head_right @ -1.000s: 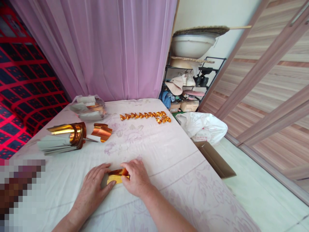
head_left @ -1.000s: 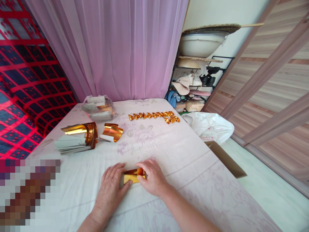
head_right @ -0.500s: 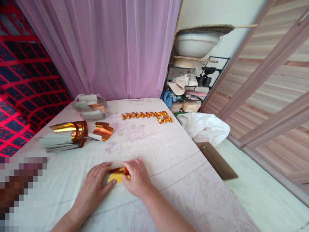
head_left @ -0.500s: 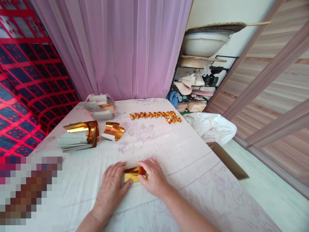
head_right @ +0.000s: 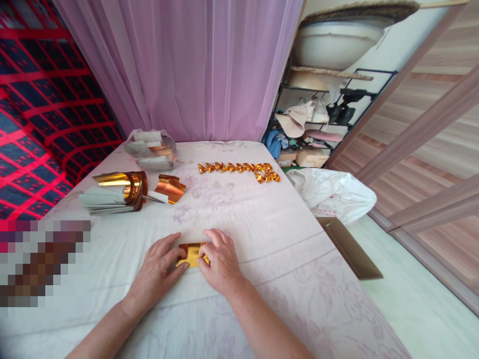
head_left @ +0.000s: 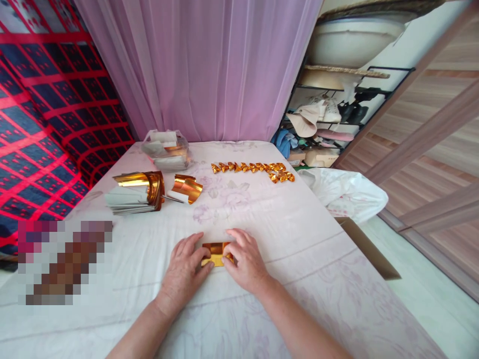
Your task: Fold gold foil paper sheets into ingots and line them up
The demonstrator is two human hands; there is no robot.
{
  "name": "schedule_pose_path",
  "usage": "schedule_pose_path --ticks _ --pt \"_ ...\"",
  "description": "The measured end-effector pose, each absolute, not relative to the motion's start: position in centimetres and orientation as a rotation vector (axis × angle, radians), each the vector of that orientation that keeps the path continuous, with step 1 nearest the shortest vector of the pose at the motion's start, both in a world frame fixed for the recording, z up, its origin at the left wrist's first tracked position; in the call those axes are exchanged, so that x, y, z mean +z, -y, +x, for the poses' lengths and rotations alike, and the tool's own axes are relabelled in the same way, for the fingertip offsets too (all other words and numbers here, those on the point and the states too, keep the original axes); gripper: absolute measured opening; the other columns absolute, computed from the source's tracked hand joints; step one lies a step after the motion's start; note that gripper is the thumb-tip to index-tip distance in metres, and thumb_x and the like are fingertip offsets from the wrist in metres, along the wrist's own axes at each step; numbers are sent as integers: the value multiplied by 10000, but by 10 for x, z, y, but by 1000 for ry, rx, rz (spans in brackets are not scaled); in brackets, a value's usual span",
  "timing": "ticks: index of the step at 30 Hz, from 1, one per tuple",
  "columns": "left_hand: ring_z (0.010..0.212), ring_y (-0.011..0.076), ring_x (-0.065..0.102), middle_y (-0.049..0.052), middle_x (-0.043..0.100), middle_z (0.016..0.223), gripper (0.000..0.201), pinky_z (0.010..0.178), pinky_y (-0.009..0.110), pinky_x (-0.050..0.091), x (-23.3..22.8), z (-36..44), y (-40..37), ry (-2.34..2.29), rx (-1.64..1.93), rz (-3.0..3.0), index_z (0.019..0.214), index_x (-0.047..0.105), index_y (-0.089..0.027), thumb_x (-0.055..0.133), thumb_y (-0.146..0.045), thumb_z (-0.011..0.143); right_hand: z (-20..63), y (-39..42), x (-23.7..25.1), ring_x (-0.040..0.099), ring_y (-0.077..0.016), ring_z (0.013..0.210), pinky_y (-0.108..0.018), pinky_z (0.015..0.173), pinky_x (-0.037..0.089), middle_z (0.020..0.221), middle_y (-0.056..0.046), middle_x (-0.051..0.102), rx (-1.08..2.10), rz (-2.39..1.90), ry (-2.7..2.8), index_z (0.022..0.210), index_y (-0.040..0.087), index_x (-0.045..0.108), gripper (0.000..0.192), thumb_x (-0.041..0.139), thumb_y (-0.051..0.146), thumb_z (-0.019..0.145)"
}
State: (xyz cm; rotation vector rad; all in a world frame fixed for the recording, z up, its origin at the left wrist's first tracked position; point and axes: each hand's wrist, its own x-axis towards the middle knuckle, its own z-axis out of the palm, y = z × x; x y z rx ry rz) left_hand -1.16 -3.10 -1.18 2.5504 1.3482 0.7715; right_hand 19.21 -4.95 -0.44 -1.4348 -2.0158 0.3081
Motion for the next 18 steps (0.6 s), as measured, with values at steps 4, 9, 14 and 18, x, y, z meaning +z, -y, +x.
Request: schedule_pose_path --ticks 4,9,14,18 --pt "1240 286 509 79 586 1309 62 1055 544 378 -7 -10 32 -1357 696 2533 862 642 -241 589 -274 865 193 51 -3 417 -267 1294 -464 1039 347 1304 -61 567 297 -1465 2061 772 228 639 97 623 143 816" --pt "1259 285 500 80 600 1301 45 1066 553 358 -5 -8 33 -1371 664 2507 867 631 -238 597 -267 861 184 54 -1 413 -291 1295 -489 1014 351 1269 -99 585 288 -1564 2051 814 222 617 43 642 245 841" --pt "1278 285 490 74 604 1309 45 1073 557 344 -3 -7 33 -1374 627 2496 870 629 -242 595 -271 867 176 55 -2 397 -313 1305 -510 1011 340 1274 -123 580 256 -1637 2019 804 213 594 100 673 270 825" --pt "1281 284 490 73 600 1317 56 1074 555 342 -3 -7 33 -1371 621 2488 879 631 -241 578 -258 871 179 55 -3 398 -296 1304 -494 1010 345 1279 -100 584 260 -1629 2031 820 221 598 41 637 226 830"
